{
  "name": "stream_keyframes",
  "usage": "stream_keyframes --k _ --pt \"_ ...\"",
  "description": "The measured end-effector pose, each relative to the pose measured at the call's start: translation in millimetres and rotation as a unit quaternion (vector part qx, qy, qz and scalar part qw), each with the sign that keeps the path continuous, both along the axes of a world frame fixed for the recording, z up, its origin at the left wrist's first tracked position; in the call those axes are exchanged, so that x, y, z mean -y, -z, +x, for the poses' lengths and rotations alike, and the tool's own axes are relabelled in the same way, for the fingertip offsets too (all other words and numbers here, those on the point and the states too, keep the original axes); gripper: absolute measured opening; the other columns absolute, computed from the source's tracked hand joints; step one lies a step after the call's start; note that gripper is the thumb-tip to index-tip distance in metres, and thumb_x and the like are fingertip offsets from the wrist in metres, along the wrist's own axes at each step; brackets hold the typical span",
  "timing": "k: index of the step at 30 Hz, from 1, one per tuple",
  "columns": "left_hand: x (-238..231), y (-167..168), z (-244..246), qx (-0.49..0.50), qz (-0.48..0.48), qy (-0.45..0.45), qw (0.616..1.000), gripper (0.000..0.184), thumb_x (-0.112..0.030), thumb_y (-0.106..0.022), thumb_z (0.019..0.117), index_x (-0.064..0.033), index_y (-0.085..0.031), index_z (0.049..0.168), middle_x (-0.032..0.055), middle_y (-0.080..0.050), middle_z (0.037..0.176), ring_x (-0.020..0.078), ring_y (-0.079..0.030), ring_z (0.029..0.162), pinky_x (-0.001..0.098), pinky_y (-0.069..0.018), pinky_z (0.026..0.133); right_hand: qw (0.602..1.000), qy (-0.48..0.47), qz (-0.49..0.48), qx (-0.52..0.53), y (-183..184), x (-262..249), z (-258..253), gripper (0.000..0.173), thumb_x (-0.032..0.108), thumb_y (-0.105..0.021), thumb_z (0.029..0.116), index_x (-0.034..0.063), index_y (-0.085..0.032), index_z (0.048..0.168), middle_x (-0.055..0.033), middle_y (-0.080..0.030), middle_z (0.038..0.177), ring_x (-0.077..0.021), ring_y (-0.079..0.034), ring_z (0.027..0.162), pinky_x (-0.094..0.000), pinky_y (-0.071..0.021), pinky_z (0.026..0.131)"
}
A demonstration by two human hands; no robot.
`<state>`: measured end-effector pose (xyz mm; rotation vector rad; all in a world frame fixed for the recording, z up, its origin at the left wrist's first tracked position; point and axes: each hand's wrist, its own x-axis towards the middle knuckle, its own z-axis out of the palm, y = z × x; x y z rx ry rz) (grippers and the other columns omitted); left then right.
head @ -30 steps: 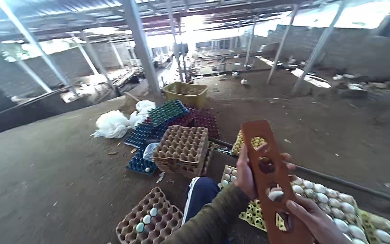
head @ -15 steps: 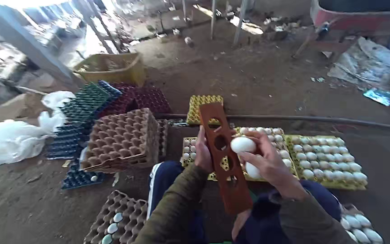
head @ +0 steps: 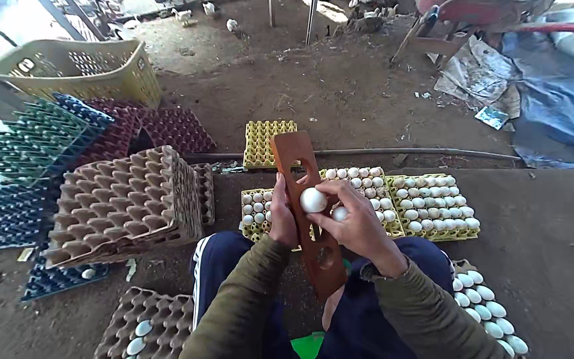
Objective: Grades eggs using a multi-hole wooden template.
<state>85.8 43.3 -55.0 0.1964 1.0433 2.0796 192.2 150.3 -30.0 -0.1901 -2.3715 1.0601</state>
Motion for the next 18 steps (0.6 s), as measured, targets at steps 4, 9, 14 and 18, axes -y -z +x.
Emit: stream_keyframes --k 4,9,14,18 --pt "3 2 0 0.009 0.017 0.010 1.000 0.087 -0.061 0.001 0.1025 -0.0089 -0.065 0.125 0.0100 -0.073 0.101 0.0171 -0.071 0.091 0.0354 -0.0601 0.078 1.000 0.006 0.026 -0.002 0 1 -1 0.045 0.028 -0.082 0.0855 0.0074 -0.071 0.124 -0.0108 -0.067 0.119 -0.0133 -0.068 0.100 -0.0297 -0.0593 0.084" --pt "5 3 1 0.002 0.016 0.012 1.000 0.085 -0.060 0.000 0.1031 -0.0076 -0.062 0.128 0.0122 -0.073 0.106 0.0187 -0.071 0.094 0.0354 -0.0602 0.079 0.999 0.013 0.033 0.019 1 1 0 0.046 0.032 -0.082 0.0852 0.0108 -0.071 0.125 -0.0082 -0.068 0.115 -0.0129 -0.067 0.090 -0.0317 -0.0592 0.077" --pt "4 7 0 -0.038 0.009 0.029 0.999 0.088 -0.059 0.004 0.1025 -0.0063 -0.059 0.134 0.0143 -0.071 0.117 0.0215 -0.069 0.104 0.0376 -0.0586 0.086 0.998 0.021 0.048 0.039 2 -1 2 0.051 0.034 -0.082 0.0860 0.0113 -0.069 0.129 -0.0099 -0.068 0.118 -0.0157 -0.069 0.091 -0.0355 -0.0597 0.079" --pt "-6 0 4 -0.025 0.009 0.005 1.000 0.087 -0.059 0.002 0.1039 -0.0056 -0.062 0.128 0.0153 -0.073 0.108 0.0222 -0.071 0.097 0.0387 -0.0599 0.081 0.995 0.052 -0.079 -0.002 -2 -3 11 0.046 0.035 -0.081 0.0871 0.0054 -0.071 0.122 -0.0053 -0.069 0.113 -0.0087 -0.067 0.095 -0.0265 -0.0591 0.082"
